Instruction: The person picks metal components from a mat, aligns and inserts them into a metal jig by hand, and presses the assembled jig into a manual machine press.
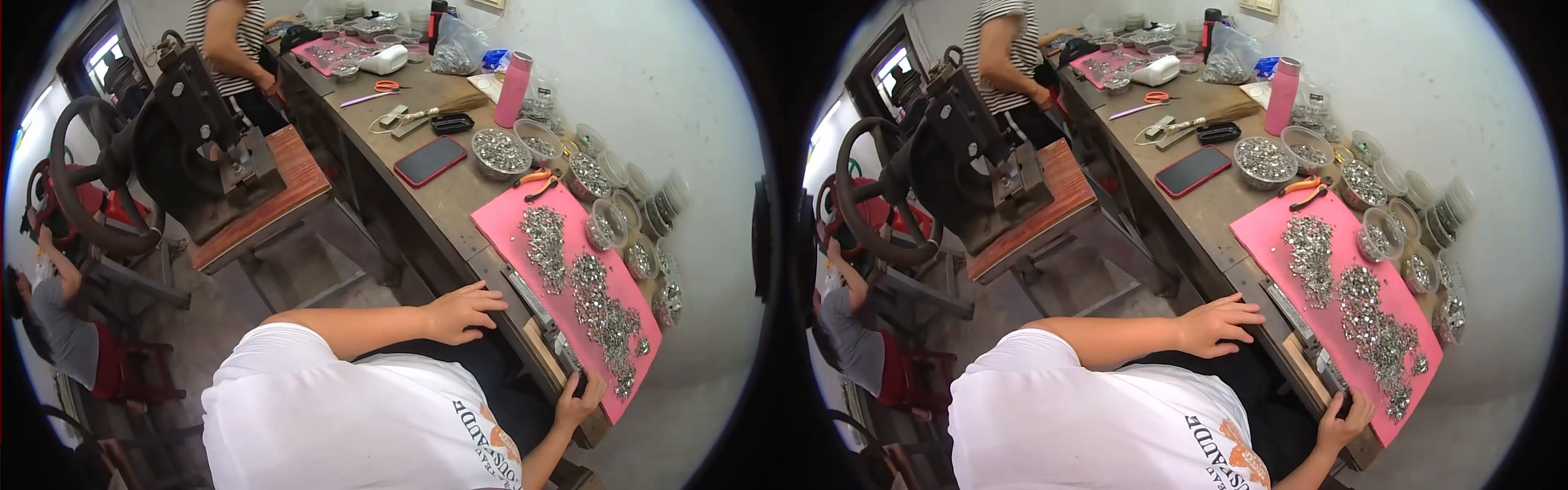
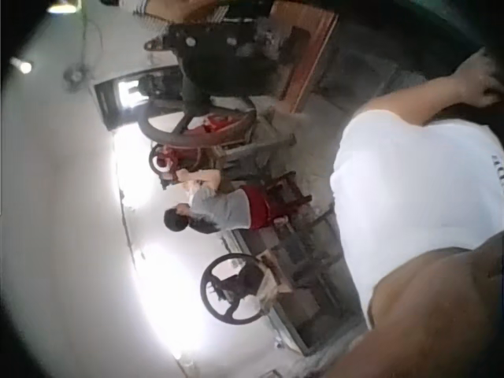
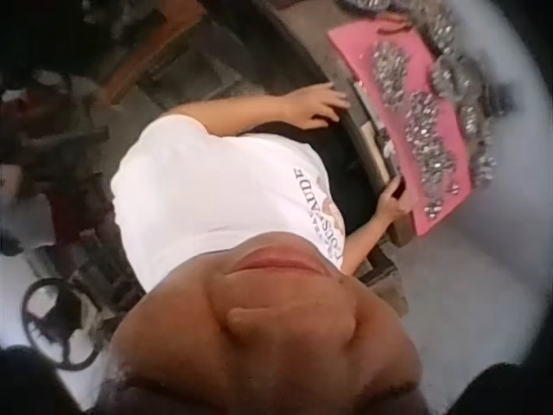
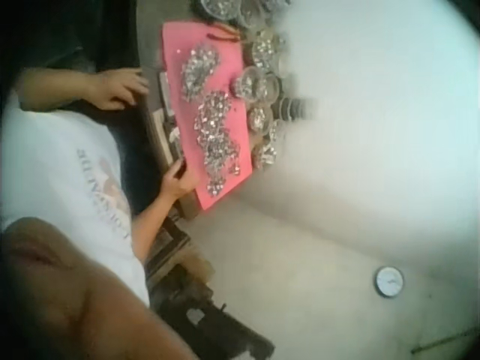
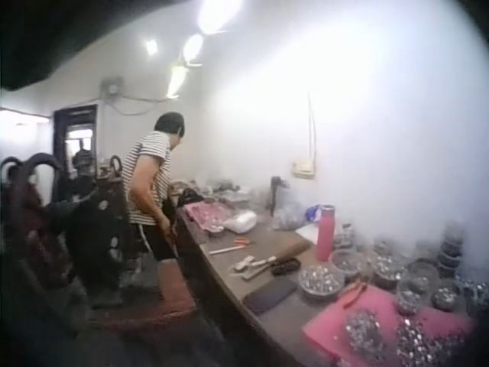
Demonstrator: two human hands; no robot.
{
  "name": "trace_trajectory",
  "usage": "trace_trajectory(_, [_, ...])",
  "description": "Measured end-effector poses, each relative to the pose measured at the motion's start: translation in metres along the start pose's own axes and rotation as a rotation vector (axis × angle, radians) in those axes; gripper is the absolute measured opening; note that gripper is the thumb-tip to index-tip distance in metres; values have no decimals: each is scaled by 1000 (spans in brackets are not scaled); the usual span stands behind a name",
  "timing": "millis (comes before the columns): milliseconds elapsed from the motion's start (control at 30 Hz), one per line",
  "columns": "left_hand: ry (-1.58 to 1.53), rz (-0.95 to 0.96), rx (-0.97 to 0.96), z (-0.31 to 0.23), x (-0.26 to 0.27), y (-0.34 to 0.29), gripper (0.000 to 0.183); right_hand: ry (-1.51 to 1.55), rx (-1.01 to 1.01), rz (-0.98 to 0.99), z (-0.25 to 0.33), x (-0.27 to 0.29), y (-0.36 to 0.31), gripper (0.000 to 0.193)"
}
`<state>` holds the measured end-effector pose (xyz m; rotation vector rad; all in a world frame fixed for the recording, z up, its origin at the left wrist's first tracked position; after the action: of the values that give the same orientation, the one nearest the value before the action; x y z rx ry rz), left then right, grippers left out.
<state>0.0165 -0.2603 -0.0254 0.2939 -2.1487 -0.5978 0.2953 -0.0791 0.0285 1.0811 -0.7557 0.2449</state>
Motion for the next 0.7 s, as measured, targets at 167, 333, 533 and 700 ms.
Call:
trace_trajectory(167, [-82, -118, -39, -13, -31, 8, 18, -47, -48, 8, -14, 17, -25, 20])
trace_trajectory(333, [9, -256, -2, -1, -28, 60, 26, -45, -158, 70, -48, -11, -6, 31])
trace_trajectory(533, [87, -270, -192, 3, -45, 137, 36, -8, -334, 50, -95, -31, 4, 44])
trace_trajectory(700, [38, -31, -168, 14, -81, 197, 55, 39, -338, 132, -119, -44, 12, 49])
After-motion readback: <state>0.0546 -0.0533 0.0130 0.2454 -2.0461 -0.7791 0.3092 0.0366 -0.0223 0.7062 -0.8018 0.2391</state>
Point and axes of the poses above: each hand's wrist, its own y-axis towards the middle knuckle, its own x-axis out of the back of the hand, z = x × y, the point moved 7 cm from there along y, towards the middle knuckle
